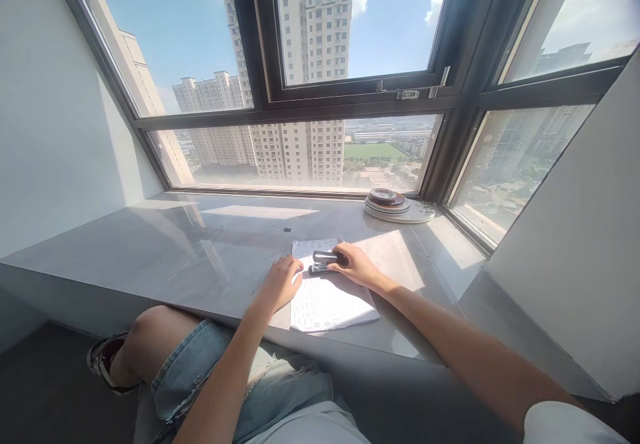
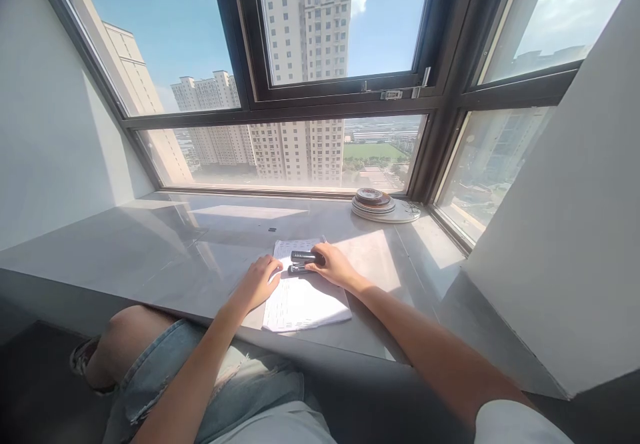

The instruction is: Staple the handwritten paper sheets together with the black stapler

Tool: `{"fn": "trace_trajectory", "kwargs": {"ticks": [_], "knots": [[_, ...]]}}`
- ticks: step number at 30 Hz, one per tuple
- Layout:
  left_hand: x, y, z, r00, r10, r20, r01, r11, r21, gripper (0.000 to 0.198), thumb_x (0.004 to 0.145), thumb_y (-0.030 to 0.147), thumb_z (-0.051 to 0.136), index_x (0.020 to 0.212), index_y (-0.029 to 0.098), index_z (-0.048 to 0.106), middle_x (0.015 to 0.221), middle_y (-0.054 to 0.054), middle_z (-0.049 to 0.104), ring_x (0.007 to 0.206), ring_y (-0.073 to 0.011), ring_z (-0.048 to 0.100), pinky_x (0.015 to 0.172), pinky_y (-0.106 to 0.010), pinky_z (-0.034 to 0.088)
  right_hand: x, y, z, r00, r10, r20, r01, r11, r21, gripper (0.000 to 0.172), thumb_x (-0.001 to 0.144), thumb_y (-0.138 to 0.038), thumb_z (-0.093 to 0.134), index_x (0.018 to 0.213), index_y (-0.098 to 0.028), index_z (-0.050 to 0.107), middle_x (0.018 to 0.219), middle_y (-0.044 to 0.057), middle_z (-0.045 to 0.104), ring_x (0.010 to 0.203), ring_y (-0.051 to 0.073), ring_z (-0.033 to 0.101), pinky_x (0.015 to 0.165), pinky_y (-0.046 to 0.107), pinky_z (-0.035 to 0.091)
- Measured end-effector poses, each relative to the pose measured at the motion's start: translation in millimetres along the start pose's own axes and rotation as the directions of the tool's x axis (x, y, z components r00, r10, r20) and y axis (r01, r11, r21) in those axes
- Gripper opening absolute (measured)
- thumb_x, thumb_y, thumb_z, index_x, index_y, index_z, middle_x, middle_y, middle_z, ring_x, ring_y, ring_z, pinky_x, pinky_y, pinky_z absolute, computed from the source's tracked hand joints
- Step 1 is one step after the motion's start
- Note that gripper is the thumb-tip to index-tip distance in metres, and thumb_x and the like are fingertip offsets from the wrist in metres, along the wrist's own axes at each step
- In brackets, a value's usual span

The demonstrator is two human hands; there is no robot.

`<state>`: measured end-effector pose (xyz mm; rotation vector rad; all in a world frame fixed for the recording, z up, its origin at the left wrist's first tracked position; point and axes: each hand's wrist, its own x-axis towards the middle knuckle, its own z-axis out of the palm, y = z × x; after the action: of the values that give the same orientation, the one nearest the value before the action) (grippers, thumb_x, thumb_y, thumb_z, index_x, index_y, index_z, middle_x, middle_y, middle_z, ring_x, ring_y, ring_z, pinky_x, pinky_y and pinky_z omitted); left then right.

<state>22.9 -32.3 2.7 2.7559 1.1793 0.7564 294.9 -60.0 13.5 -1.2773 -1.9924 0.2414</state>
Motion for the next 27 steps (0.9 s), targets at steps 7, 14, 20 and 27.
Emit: {"fn": "trace_trajectory", "kwargs": {"ticks": [7,14,20,27], "knots": [[0,0,-0.7,1.0,-0.003,-0.003,0.003,1.0,-0.01,0.019,0.092,0.011,0.06,0.107,0.024,0.06,0.108,-0.007,0.063,0.104,-0.0241,0.059,0.092,-0.038,0.045,-1,3,-6,0.989,0.149,0.008,-0.145,0.941,0.306,0.036,0.099,-0.049,0.044,0.091,-0.021,0.065,0.089,0.005,0.066,0.082,0.021,0.058,0.074,0.034,0.045],[0,-1,-0.1,1.0,-0.004,-0.001,0.004,1.0,-0.013,0.019,0.092,0.012,0.06,0.107,0.024,0.059,0.109,-0.007,0.063,0.105,-0.0243,0.059,0.093,-0.038,0.045,0,7,-9,0.968,0.25,0.022,-0.226,0.831,0.508,0.02,0.079,-0.025,0.046,0.083,-0.021,0.065,0.088,0.009,0.067,0.084,0.026,0.058,0.077,0.041,0.047],[-1,-3,2.0,1.0,-0.003,-0.003,0.003,1.0,-0.026,0.018,0.094,0.012,0.058,0.107,0.025,0.059,0.108,-0.006,0.062,0.104,-0.0244,0.059,0.092,-0.038,0.045,-1,11,-5,0.954,0.283,0.098,-0.272,0.679,0.681,0.03,0.068,-0.021,0.047,0.087,-0.019,0.071,0.088,0.008,0.068,0.08,0.022,0.058,0.071,0.035,0.045],[-1,-4,3.0,1.0,-0.002,-0.001,0.002,0.999,-0.033,0.019,0.094,0.013,0.058,0.108,0.025,0.059,0.11,-0.007,0.062,0.105,-0.0252,0.059,0.092,-0.04,0.046,-1,10,-6,0.936,0.329,0.121,-0.299,0.57,0.765,0.035,0.061,-0.018,0.049,0.086,-0.019,0.074,0.095,0.009,0.072,0.084,0.022,0.061,0.068,0.032,0.044]]}}
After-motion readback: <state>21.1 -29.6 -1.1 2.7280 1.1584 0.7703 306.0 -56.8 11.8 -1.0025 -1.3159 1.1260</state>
